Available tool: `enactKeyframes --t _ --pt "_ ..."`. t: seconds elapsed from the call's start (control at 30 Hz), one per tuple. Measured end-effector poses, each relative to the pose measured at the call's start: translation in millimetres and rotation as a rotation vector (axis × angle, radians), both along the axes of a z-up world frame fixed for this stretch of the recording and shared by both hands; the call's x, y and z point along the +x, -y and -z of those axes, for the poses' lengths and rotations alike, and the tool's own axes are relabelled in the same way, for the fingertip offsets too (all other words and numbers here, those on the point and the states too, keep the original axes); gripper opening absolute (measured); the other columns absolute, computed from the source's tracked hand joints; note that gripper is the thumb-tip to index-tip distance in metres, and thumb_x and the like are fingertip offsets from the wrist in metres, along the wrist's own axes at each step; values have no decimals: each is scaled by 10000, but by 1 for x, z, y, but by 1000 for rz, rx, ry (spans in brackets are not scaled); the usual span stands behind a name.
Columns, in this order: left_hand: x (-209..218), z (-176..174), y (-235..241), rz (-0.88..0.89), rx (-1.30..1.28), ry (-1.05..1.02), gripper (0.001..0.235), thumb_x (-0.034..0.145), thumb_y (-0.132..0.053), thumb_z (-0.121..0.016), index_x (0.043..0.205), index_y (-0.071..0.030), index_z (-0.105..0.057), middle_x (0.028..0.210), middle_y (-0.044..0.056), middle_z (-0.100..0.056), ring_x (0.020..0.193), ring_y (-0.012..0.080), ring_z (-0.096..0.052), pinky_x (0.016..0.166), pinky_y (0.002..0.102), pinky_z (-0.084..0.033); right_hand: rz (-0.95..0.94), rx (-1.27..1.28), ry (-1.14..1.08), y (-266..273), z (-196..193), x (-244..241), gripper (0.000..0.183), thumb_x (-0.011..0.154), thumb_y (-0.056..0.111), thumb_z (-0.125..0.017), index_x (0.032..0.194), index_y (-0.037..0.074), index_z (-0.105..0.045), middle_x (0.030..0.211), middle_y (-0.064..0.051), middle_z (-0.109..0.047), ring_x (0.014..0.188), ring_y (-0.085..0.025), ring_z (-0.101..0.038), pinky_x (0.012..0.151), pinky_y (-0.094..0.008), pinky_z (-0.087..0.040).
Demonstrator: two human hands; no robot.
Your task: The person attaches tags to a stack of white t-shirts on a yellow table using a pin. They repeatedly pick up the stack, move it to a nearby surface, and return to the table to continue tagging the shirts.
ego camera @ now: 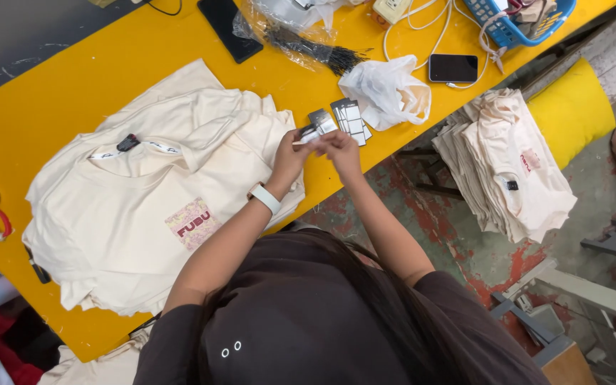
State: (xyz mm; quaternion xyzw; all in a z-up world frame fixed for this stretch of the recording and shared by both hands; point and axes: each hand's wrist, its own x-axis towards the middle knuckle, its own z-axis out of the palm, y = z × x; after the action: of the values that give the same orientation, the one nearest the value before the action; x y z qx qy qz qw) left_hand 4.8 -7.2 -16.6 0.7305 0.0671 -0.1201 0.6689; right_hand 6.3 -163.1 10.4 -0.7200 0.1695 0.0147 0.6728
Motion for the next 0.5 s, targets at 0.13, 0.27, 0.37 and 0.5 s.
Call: enactKeyframes --t 0.13,0.27,0.37,0.5 --pt "15 43 -1 -166 -8 21 158 897 -211 -815 931 -75 -743 698 17 -596 643 136 -587 593 272 -480 -48 -252 18 32 8 20 180 932 196 -790 1041 55 -763 899 -128 -740 853 -240 -720 752 -325 -543" --pt "21 28 -15 -128 16 -4 344 845 -247 -896 1061 -5 -781 980 233 -746 921 282 -700 807 410 -547 48 -804 -172 90 74 62 512 852 174 -835 1291 11 -629 1163 -251 -638 1135 -456 -646 985 -548 -522" --pt "20 79 -34 -170 -11 -221 440 881 -316 -858 1225 -68 -740 1121 127 -736 971 207 -666 810 371 -540 73 -746 -254 90 86 71 337 896 78 -743 1222 33 -669 1151 -218 -646 1178 -440 -640 1035 -526 -503" --pt "33 78 -50 27 190 -91 439 906 -326 -716 1237 -40 -753 1108 111 -769 1024 168 -634 918 340 -484 328 -660 -208 88 114 77 167 892 146 -575 998 119 -701 1087 -151 -714 1017 -385 -673 850 -514 -513"
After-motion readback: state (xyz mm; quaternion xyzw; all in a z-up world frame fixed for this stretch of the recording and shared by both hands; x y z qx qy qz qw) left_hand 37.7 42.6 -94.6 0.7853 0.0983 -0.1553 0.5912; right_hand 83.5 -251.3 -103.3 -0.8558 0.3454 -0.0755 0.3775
